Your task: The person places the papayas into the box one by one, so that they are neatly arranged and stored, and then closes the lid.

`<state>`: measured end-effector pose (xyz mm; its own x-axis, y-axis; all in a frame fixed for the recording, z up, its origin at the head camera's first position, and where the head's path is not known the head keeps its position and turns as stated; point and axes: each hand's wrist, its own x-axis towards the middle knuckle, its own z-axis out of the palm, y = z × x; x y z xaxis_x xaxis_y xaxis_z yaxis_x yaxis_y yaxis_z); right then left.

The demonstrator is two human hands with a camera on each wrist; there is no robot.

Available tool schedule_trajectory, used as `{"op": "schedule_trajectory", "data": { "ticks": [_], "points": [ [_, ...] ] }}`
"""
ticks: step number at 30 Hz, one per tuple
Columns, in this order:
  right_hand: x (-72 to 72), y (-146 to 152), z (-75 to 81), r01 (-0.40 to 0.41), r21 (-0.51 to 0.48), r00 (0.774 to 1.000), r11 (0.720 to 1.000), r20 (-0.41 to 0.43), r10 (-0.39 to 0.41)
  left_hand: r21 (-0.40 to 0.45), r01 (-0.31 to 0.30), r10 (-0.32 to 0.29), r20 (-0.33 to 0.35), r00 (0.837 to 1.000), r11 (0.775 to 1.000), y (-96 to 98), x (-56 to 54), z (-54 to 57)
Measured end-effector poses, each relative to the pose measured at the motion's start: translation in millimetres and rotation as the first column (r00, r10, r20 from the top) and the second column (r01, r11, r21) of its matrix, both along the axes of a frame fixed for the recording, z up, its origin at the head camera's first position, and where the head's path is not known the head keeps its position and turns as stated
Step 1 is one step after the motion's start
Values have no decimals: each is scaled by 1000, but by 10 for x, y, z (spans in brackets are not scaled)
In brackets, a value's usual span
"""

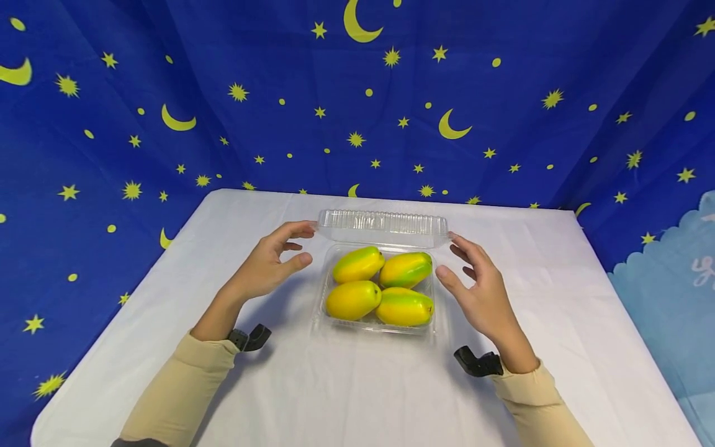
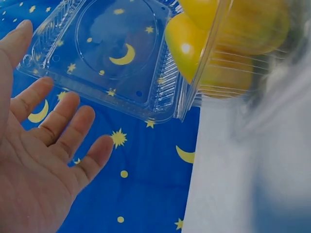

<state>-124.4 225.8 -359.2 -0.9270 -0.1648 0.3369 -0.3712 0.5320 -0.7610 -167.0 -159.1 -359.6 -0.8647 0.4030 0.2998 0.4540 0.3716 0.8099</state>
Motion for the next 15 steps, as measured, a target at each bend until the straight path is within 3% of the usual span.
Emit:
{"op": "schedule_trajectory", "data": {
  "ticks": [15],
  "points": [
    [291,1,-157,22,31,1000,999,-1,-22,-64,-15,12,-45,999,998,-21,210,-142]
  ]
}}
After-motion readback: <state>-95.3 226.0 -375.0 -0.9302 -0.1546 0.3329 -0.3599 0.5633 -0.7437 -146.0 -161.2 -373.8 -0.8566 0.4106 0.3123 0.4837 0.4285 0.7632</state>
